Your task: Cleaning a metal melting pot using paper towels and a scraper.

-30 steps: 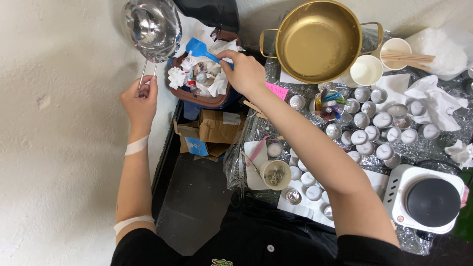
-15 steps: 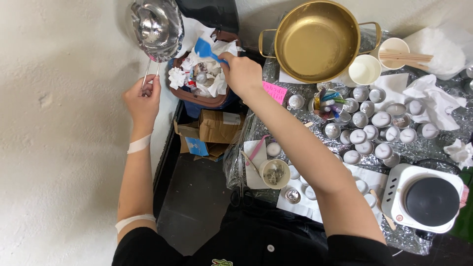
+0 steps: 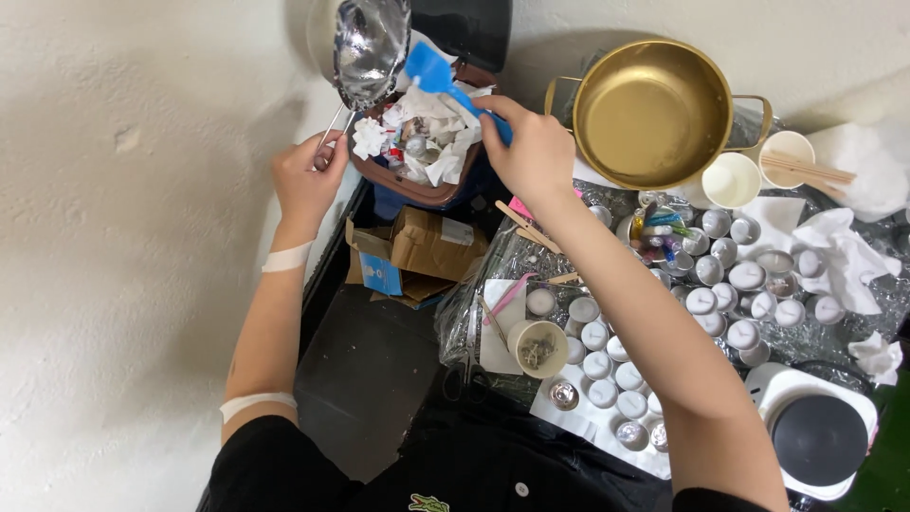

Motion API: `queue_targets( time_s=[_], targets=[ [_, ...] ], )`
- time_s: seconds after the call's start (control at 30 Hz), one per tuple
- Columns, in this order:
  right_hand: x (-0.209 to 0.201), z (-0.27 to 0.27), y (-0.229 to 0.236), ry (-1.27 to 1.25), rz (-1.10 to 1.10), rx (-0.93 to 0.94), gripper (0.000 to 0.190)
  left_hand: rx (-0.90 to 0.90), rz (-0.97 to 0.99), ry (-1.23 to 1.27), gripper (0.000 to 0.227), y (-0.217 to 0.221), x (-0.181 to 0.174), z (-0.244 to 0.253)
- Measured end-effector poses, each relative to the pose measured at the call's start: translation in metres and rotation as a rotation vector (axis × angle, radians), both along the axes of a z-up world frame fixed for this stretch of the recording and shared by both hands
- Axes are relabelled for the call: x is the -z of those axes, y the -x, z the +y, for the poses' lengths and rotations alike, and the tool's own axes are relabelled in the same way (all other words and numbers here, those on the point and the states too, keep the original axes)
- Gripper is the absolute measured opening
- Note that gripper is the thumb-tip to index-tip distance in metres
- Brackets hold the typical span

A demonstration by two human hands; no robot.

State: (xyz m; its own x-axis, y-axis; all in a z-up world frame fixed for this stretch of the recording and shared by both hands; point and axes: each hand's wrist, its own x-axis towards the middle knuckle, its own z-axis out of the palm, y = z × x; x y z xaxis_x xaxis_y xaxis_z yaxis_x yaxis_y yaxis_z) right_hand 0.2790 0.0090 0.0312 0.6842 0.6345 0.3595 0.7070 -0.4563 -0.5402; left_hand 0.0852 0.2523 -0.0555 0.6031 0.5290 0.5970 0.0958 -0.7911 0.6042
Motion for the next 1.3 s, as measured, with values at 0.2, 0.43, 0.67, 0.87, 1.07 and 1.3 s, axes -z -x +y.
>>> queue_targets(
  time_s=[0.2,0.43,0.67,0.87,1.07,1.3],
  targets=[
    [-0.017,0.04,0.006,-0.024,-0.088,-0.105,0.016,-0.008,0.053,-0.202,0.007,-0.001,-0.012,-0.006],
    [-0.008,0.072,0.013,0.025,-0.005,-0.035,0.019,-0.004,0.049,-0.285,0.007,0.001,-0.013,-0.01],
    [0.023,0.069,-0.007,0.274,-0.142,-0.024,0.014,-0.022,0.121,-0.411,0.007,0.004,0.003,-0.001],
    [0.067,0.06,-0.016,0.365,-0.177,-0.006,0.012,-0.065,0.14,-0.401,0.006,0.002,0.014,0.005],
    [0.077,0.051,-0.014,0.279,-0.134,-0.019,0.017,-0.109,0.11,-0.375,0.006,0.004,0.009,0.0],
    [0.118,0.053,-0.028,0.497,-0.208,0.021,0.021,-0.121,0.076,0.097,0.01,0.007,0.031,-0.001]
  ],
)
